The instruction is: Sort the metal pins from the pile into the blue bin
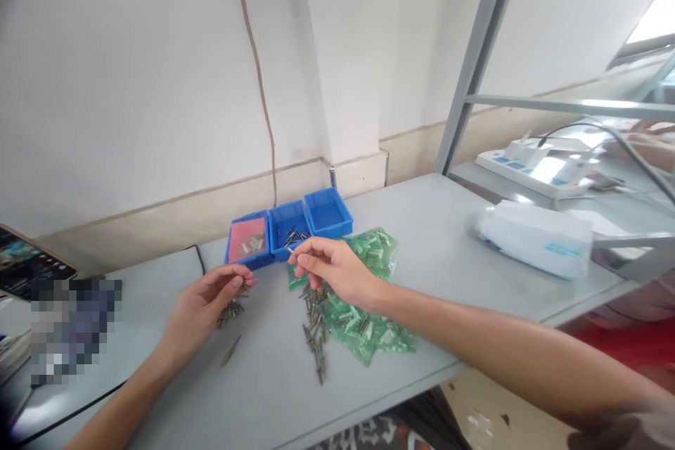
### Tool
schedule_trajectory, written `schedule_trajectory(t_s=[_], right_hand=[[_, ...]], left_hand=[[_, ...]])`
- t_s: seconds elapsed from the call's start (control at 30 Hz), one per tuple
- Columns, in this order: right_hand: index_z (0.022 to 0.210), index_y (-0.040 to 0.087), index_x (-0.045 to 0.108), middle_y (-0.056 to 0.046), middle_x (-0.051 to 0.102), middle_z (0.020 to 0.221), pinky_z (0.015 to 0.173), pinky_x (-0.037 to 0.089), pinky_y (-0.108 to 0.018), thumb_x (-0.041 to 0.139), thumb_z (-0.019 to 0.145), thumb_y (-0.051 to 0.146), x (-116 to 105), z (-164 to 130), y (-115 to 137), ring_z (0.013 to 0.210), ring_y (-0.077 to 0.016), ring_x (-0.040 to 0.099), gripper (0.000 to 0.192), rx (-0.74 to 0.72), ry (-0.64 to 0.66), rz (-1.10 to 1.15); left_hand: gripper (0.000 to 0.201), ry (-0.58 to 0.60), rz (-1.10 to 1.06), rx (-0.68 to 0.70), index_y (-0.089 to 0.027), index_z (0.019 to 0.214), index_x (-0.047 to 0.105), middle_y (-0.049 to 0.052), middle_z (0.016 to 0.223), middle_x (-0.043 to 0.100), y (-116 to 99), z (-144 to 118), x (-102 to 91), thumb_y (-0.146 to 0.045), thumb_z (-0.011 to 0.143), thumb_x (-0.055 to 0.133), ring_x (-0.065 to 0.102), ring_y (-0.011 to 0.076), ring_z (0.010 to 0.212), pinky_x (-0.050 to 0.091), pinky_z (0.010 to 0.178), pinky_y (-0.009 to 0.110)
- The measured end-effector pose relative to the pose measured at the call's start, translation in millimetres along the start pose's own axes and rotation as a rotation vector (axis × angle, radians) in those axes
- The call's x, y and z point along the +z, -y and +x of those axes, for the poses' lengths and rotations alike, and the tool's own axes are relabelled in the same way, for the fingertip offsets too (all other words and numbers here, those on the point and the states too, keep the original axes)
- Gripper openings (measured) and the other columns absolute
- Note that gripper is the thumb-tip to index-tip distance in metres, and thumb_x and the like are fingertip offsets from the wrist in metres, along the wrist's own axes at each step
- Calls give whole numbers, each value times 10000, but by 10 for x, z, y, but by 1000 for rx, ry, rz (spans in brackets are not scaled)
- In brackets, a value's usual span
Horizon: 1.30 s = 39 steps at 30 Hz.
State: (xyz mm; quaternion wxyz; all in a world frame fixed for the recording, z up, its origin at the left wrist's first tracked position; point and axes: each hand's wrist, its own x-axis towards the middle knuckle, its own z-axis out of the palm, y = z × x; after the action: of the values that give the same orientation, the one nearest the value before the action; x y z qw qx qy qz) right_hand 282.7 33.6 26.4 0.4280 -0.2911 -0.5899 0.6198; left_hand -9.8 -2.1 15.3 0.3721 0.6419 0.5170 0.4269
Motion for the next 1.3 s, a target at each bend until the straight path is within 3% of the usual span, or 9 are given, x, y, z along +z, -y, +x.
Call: schedule_trajectory(t_s=[0.23, 0.47, 0.67, 0.97, 1.1, 1.3], right_hand=[[1042, 169, 719, -17, 723, 878, 570, 496, -237, 712, 1017, 514, -4, 4, -15, 586, -92, 619, 345, 4, 28, 45], [1052, 179, 701, -22, 735, 891, 565, 506, -248, 733, 999, 521, -12, 11, -34, 583, -103, 623, 348, -7, 18, 58], [1049, 192, 689, -16, 728, 882, 580, 515, -256, 696, 1027, 507, -16, 5, 36, 591, -106, 624, 316, -24, 4, 6], [1106, 246, 707, -32, 761, 950, 594, 565, -311, 668, 1048, 451, -12, -71, 59, 611, -154, 687, 217, -225, -253, -300], [1088, 259, 705, -27, 732, 923, 633, 571, -317, 615, 1084, 360, -5, -94, 32, 706, -180, 714, 135, -306, -219, -451], [1050, 241, 712, -59, 674, 1021, 767, 548, -304, 548, 1109, 234, 3, -109, 41, 910, -193, 661, 175, -466, -128, -697]], left_hand=[[426, -18, -119, -62, -245, 1263, 713, 77, 1092, 800, -33, 9, 19, -543, 963, 759, 779, 251, 1063, 630, 1006, 431], [441, -55, -171, -80, -228, 1216, 675, 35, 1007, 728, -73, -2, 48, -552, 937, 781, 808, 269, 1024, 647, 1009, 474], [461, -87, -177, -113, -242, 1198, 666, 26, 1025, 659, -75, -6, 29, -579, 913, 797, 811, 276, 961, 715, 799, 422], [540, -40, -179, -141, -265, 1331, 635, -3, 1023, 582, -144, 3, 43, -564, 912, 800, 799, 223, 817, 716, 647, 353], [538, -47, -166, -137, -255, 1305, 639, 0, 1017, 576, -138, 19, 50, -573, 902, 800, 793, 221, 803, 712, 628, 353], [548, -19, -109, -162, -253, 1275, 656, 13, 1045, 573, -147, 16, 123, -594, 873, 806, 783, 220, 780, 647, 491, 290]])
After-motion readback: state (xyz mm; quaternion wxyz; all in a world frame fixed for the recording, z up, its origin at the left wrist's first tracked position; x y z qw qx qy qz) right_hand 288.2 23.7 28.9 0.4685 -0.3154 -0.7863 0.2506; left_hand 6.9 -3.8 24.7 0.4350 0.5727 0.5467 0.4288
